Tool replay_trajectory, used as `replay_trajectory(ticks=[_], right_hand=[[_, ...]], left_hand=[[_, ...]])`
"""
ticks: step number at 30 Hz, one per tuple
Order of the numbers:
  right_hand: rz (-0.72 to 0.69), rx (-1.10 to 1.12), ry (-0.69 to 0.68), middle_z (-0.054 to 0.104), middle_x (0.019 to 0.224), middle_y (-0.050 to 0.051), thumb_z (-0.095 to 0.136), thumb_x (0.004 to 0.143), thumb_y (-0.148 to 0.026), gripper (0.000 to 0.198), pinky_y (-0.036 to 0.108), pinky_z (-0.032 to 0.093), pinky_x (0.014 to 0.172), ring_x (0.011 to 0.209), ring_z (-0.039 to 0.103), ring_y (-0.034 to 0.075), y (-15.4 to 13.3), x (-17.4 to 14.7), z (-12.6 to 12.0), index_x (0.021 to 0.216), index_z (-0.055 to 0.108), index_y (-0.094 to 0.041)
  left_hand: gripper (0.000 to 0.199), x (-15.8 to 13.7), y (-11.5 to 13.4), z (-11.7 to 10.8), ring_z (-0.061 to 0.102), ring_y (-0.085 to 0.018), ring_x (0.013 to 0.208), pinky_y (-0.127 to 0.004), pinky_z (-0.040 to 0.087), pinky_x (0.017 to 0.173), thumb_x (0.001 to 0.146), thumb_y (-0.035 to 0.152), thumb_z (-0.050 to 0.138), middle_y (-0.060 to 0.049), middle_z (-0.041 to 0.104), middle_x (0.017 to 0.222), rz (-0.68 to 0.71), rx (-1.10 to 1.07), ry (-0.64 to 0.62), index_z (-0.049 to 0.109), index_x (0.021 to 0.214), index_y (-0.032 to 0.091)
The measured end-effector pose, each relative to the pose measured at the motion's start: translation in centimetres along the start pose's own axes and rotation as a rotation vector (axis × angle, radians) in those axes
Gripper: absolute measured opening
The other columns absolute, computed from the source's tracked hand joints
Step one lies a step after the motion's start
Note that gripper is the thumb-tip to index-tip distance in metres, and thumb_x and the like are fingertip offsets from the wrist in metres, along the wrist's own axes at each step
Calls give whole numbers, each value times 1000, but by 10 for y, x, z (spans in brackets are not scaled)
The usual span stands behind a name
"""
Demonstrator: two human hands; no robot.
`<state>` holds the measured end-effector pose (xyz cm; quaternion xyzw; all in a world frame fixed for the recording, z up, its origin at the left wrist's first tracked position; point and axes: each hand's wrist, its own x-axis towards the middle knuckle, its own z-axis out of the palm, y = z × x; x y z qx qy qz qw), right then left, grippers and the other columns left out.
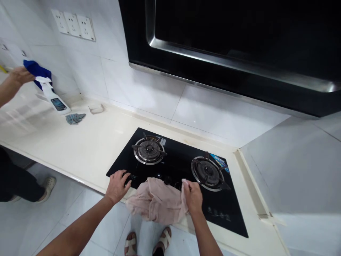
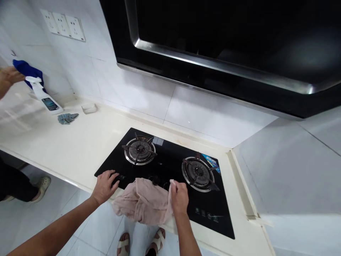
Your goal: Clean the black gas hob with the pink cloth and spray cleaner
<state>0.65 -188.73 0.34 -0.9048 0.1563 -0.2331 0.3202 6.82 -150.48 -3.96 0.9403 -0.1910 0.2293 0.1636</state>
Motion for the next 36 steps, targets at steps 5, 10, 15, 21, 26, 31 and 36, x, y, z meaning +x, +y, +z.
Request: replay_trajectory(ticks=[5, 10, 15, 21, 26, 31, 36], right_hand=[[-39, 31, -54, 59, 96, 9, 35, 95, -69, 65, 36, 48, 81, 85, 59, 22, 5, -38, 12, 110, 74, -19], [257, 139, 39, 67, 92, 9, 44, 87, -75, 64, 38, 49, 83, 87, 63, 25, 37, -48, -15, 101, 71, -18], [309, 206, -28, 70, 102, 9, 53, 78, -72, 61, 37, 49, 88, 95, 64, 26, 32, -16, -13, 105, 70, -19], [218, 74, -82, 69, 105, 13, 43, 82, -67, 57, 39, 48, 90, 98, 64, 28, 20, -7, 15, 103, 66, -19], [246, 32, -49, 70, 92, 15, 32, 86, -66, 57, 42, 49, 86, 90, 66, 30, 26, -6, 15, 95, 65, -20], [175, 123, -113, 71, 114, 13, 39, 85, -67, 62, 38, 48, 97, 108, 64, 27, 27, -11, 11, 110, 70, -20], [205, 94, -58, 70, 109, 13, 41, 85, -62, 59, 40, 48, 95, 101, 64, 27, 22, -4, 19, 109, 71, -18]], left_hand=[[28, 0, -1, 2, 58, -32, 114, -48, 47, 90, 95, 33, 56, -15, 64, 120, 11, 11, 12, 66, 117, 19], [27, -2, -2, 4, 57, -32, 115, -48, 47, 91, 95, 34, 56, -14, 63, 122, 8, 15, 1, 65, 117, 20], [28, -2, -1, 3, 57, -33, 116, -48, 46, 91, 95, 33, 57, -15, 63, 122, 2, 22, -3, 65, 118, 20], [27, -1, -1, 3, 57, -32, 115, -48, 46, 91, 95, 34, 55, -14, 63, 121, -2, 23, -9, 65, 117, 21], [27, -1, 0, 4, 58, -33, 114, -49, 46, 90, 95, 34, 56, -14, 64, 121, -6, 26, -3, 66, 116, 21], [28, -1, 0, 5, 58, -33, 114, -49, 47, 90, 95, 34, 55, -15, 64, 121, -7, 28, 0, 66, 116, 19], [28, -1, 1, 3, 57, -33, 115, -49, 46, 91, 95, 34, 54, -15, 64, 121, -15, 27, -10, 67, 116, 21]])
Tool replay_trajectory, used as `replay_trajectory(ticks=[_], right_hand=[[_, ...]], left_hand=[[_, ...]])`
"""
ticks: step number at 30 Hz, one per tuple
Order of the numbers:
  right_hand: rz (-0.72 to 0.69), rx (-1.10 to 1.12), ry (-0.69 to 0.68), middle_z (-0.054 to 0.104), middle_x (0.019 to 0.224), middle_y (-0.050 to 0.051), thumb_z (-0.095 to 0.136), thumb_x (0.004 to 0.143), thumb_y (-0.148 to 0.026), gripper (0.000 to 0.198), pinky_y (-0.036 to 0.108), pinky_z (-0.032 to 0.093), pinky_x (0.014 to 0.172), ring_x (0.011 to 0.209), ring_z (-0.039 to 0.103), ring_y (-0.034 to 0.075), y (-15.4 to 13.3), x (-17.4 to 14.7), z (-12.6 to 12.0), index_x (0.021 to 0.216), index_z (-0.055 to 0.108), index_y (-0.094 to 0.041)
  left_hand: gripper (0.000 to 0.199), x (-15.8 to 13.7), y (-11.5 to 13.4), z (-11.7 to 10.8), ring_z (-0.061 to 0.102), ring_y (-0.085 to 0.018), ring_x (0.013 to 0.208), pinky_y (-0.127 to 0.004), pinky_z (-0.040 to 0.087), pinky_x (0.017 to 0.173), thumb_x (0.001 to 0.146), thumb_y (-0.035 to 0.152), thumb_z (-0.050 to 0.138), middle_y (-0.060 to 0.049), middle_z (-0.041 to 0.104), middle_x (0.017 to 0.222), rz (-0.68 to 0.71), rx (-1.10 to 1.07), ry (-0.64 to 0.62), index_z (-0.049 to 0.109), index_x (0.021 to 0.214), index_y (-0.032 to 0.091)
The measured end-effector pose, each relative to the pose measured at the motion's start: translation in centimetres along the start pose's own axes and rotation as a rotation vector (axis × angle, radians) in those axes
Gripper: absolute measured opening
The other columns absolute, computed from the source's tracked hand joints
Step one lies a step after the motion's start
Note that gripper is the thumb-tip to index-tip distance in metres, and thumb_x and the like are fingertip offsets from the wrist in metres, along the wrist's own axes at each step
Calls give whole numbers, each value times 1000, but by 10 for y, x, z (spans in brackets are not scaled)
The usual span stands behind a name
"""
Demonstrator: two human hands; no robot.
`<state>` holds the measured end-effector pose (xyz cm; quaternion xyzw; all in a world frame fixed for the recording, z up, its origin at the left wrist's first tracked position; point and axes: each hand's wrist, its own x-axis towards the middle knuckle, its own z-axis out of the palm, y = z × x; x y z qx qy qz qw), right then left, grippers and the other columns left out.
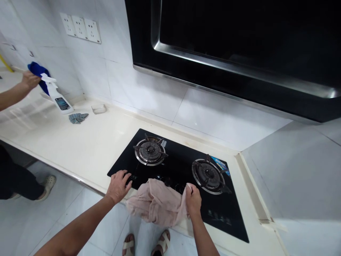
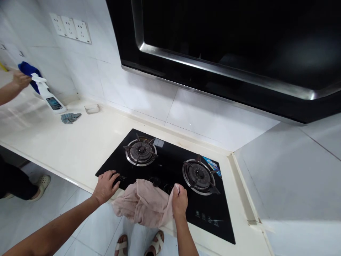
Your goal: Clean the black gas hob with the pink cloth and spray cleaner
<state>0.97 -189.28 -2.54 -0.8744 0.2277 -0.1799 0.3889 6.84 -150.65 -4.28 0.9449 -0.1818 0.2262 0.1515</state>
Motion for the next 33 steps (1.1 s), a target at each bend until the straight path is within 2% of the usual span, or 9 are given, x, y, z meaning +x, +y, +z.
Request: replay_trajectory(ticks=[5, 9, 13, 17, 21, 26, 30, 33], right_hand=[[30, 24, 21, 72, 106, 11, 39, 87, -60, 57, 39, 48, 94, 101, 64, 27, 4, 6, -1, 108, 71, -18], [-23, 43, -53, 67, 111, 10, 44, 86, -62, 59, 36, 48, 96, 102, 63, 24, 3, 1, -4, 113, 75, -19], [-54, -26, -131, 62, 101, 7, 45, 87, -62, 56, 35, 49, 89, 90, 62, 22, -4, 7, -2, 112, 76, -24], [-67, -58, -58, 66, 100, 11, 36, 89, -59, 59, 40, 47, 95, 97, 60, 26, -1, 11, 3, 110, 73, -18], [-68, -36, -15, 64, 106, 13, 31, 91, -60, 64, 41, 46, 97, 102, 60, 27, 4, -3, 4, 115, 71, -16], [-98, -70, -45, 57, 102, 9, 39, 91, -65, 61, 37, 49, 87, 91, 59, 24, -2, -2, 2, 117, 75, -23], [-73, -74, 10, 58, 91, 9, 35, 93, -66, 65, 38, 48, 85, 84, 57, 24, -4, 8, -2, 107, 77, -19], [-72, -126, 29, 54, 92, 6, 34, 93, -65, 63, 36, 48, 79, 77, 56, 21, -2, -1, -4, 113, 76, -23]], left_hand=[[28, 0, 1, -2, 58, -32, 114, -48, 46, 90, 95, 34, 54, -14, 64, 120, 7, -6, 6, 66, 117, 22], [28, 0, 1, -1, 57, -32, 114, -48, 46, 90, 96, 34, 54, -15, 64, 121, 13, 2, 3, 66, 117, 21], [28, -1, 0, 0, 57, -33, 116, -49, 45, 91, 96, 33, 55, -15, 63, 123, 12, 8, -8, 65, 118, 19], [28, -1, 0, 0, 58, -32, 115, -48, 45, 90, 96, 33, 55, -15, 63, 122, 21, 16, -8, 65, 118, 19], [27, -1, 0, 0, 58, -32, 114, -48, 46, 90, 95, 33, 55, -15, 64, 122, 19, 16, 1, 65, 117, 20], [28, 0, 0, 0, 57, -33, 114, -49, 46, 90, 96, 34, 54, -16, 64, 122, 20, 9, -8, 65, 117, 19], [29, 0, 0, -1, 57, -33, 115, -49, 46, 91, 95, 34, 54, -16, 64, 121, 10, 1, -6, 66, 117, 19], [29, 0, 0, -1, 57, -33, 115, -49, 46, 90, 95, 34, 53, -15, 64, 121, 7, -7, -5, 66, 117, 21]])
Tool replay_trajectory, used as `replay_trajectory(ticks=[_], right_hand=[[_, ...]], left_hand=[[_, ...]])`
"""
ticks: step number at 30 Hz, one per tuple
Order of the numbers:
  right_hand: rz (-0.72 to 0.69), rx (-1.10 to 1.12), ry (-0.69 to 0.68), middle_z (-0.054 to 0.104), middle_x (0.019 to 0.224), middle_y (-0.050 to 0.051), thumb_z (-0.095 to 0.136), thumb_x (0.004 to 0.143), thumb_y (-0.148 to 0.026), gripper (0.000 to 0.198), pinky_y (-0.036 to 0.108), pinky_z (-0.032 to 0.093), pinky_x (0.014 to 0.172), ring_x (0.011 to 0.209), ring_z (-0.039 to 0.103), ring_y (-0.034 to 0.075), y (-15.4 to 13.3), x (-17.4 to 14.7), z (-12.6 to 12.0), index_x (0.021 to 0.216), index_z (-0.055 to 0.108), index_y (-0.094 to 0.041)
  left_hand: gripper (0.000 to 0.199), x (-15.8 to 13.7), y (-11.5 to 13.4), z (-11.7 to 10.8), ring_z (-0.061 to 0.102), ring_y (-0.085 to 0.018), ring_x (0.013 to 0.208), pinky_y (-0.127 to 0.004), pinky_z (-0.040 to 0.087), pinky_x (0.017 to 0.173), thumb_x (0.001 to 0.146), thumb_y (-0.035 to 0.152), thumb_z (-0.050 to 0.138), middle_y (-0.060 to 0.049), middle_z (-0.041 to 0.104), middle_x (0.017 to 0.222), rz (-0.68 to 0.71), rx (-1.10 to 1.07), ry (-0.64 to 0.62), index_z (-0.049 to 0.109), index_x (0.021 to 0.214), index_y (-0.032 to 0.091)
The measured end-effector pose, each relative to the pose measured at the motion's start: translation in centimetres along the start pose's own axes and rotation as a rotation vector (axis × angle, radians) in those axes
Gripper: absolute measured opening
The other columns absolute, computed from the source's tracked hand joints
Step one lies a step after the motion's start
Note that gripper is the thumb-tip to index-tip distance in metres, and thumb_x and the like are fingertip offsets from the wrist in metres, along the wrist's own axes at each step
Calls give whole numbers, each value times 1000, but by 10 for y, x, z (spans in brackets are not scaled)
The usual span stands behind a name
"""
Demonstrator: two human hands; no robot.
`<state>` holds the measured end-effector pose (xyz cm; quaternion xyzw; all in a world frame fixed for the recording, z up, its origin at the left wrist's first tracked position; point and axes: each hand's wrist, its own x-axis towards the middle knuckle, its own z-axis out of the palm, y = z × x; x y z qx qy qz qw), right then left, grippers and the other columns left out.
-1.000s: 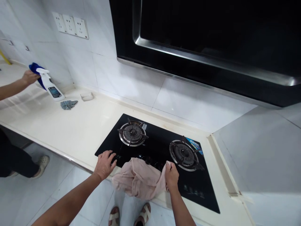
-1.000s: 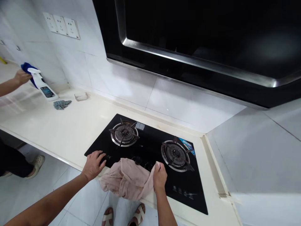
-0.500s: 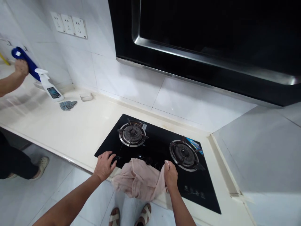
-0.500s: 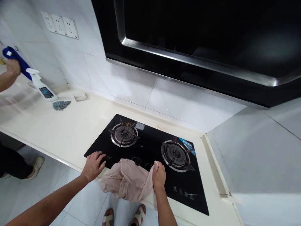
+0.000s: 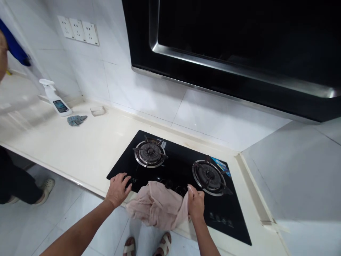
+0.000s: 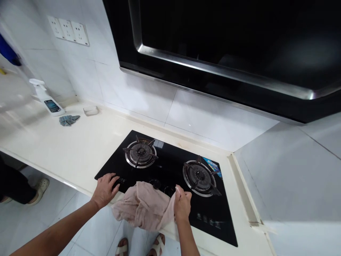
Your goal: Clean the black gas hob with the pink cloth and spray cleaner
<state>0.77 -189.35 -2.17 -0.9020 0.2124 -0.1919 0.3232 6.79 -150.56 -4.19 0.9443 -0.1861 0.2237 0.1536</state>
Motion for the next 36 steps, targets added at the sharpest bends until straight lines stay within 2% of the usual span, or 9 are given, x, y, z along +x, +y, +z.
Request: replay_trajectory(ticks=[5, 10, 14, 17, 20, 25, 30, 33, 36], right_hand=[[-35, -130, -151, 46, 99, 2, 35, 93, -66, 55, 33, 45, 68, 71, 54, 17, -11, -4, 0, 121, 72, -37], [72, -96, -67, 52, 90, 5, 27, 92, -71, 69, 38, 48, 74, 73, 58, 21, 3, 1, -6, 118, 74, -30], [27, 6, -39, 69, 105, 13, 27, 87, -80, 80, 42, 50, 88, 95, 65, 28, 29, -31, -20, 114, 74, -21], [158, 120, -21, 73, 109, 13, 34, 83, -84, 81, 42, 51, 91, 103, 67, 31, 37, -52, -41, 114, 72, -20], [310, 198, 15, 76, 101, 9, 45, 81, -82, 73, 40, 53, 82, 86, 70, 28, 29, -59, -61, 114, 69, -22], [467, 469, -29, 69, 69, 1, 69, 69, -74, 52, 37, 55, 67, 69, 68, 25, 2, -62, -77, 79, 64, -23], [454, 963, -108, 76, 100, 8, 60, 82, -68, 48, 45, 59, 83, 103, 70, 30, -22, -62, -88, 101, 70, -25], [468, 1003, -120, 76, 103, 11, 49, 87, -73, 58, 51, 58, 88, 109, 68, 32, -30, -60, -80, 109, 71, -25], [445, 992, -190, 75, 99, 10, 57, 84, -69, 51, 47, 59, 83, 101, 70, 30, -38, -59, -55, 104, 72, -24]], left_hand=[[28, 0, 0, -1, 57, -33, 115, -49, 46, 90, 95, 34, 55, -15, 65, 121, -5, 1, -12, 66, 117, 21], [28, 1, 0, -1, 58, -33, 114, -49, 46, 90, 95, 34, 54, -14, 65, 120, -4, -5, -5, 67, 117, 21], [28, 0, -1, 1, 58, -32, 115, -48, 45, 90, 95, 34, 54, -14, 65, 121, -9, -23, 3, 67, 117, 22], [28, -1, 0, 3, 57, -33, 115, -49, 45, 91, 94, 34, 55, -14, 65, 122, -16, -31, 3, 67, 117, 23], [28, -1, 1, 2, 57, -33, 115, -49, 44, 90, 94, 34, 56, -14, 64, 122, -17, -21, -1, 66, 117, 22], [27, -1, 1, 1, 57, -32, 114, -48, 44, 90, 94, 33, 57, -14, 64, 122, -7, -6, 6, 66, 117, 22], [28, -2, 1, 1, 57, -33, 115, -48, 44, 90, 94, 32, 57, -15, 63, 122, 7, 1, 5, 65, 118, 19], [28, -2, 1, 0, 57, -33, 115, -48, 44, 90, 94, 31, 57, -15, 63, 123, 6, 3, 3, 65, 118, 19], [28, -2, 2, 0, 57, -32, 114, -47, 45, 89, 94, 31, 57, -15, 63, 122, 6, 2, 5, 65, 117, 19]])
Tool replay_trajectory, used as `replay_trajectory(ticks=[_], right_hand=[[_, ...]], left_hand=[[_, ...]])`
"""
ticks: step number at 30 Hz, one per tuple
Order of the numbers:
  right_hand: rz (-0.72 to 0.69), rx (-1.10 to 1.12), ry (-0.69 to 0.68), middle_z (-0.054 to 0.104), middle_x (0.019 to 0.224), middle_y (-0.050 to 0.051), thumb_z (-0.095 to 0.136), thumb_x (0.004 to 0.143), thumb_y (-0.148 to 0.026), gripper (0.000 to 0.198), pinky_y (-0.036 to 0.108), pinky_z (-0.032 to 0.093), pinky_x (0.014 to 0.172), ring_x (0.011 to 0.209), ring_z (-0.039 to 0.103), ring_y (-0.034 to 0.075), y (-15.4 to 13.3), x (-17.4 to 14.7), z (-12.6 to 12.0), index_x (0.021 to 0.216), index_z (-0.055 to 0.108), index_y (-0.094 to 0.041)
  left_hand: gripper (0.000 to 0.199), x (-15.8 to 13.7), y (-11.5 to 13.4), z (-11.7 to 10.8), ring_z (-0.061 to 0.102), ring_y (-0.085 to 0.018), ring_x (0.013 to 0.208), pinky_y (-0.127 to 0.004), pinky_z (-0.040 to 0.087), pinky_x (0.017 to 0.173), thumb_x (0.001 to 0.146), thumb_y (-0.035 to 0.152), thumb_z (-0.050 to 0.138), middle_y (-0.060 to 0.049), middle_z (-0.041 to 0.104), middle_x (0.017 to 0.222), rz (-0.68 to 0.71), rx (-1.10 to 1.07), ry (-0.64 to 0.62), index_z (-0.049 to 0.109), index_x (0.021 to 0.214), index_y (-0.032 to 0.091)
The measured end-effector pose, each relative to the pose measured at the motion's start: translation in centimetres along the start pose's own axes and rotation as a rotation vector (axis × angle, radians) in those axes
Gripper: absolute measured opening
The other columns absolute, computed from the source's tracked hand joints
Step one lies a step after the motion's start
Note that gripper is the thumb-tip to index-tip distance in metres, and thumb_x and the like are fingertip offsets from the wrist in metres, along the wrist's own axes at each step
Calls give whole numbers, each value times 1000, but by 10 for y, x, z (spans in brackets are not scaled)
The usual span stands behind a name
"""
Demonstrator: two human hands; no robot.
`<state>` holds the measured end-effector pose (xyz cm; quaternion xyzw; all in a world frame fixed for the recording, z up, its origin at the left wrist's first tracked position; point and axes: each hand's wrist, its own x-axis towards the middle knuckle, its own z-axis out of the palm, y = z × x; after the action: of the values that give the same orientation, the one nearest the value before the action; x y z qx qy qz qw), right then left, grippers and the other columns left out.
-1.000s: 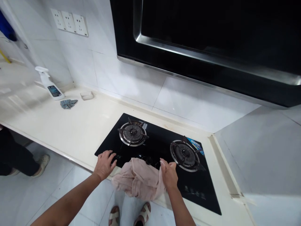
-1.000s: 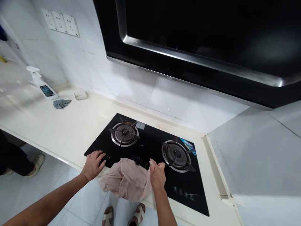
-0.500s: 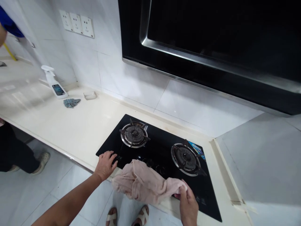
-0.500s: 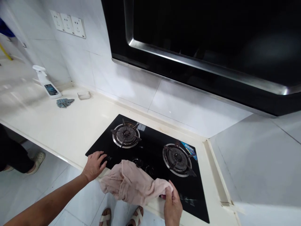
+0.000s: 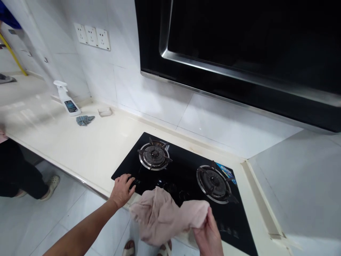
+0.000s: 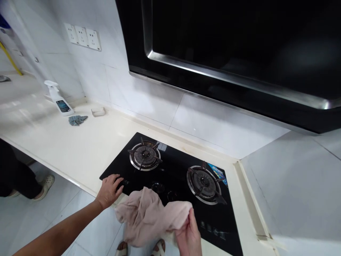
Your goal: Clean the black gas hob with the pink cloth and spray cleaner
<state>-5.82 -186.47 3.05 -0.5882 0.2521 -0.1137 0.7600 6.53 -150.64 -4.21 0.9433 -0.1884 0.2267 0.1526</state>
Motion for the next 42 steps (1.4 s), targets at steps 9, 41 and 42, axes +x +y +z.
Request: replay_trajectory(ticks=[9, 41, 42], right_hand=[[-442, -760, -94, 69, 94, 7, 50, 85, -55, 37, 36, 49, 90, 92, 62, 23, 20, 51, 71, 82, 68, -22], [-233, -918, -60, 70, 89, 8, 29, 92, -46, 28, 34, 46, 76, 84, 67, 25, 36, 69, 80, 93, 49, -27], [-239, -912, -72, 70, 90, 8, 30, 92, -47, 29, 34, 47, 76, 85, 68, 25, 36, 68, 79, 95, 50, -26]], left_hand=[[27, -1, 3, -2, 57, -32, 114, -47, 45, 90, 93, 31, 58, -14, 63, 123, -19, -2, -1, 66, 117, 20], [27, -2, 3, -2, 56, -32, 115, -49, 44, 90, 94, 31, 57, -14, 62, 123, -31, -27, -10, 64, 118, 21], [28, -1, 4, -2, 56, -32, 115, -49, 44, 90, 93, 31, 57, -14, 62, 123, -32, -29, -6, 64, 118, 21]])
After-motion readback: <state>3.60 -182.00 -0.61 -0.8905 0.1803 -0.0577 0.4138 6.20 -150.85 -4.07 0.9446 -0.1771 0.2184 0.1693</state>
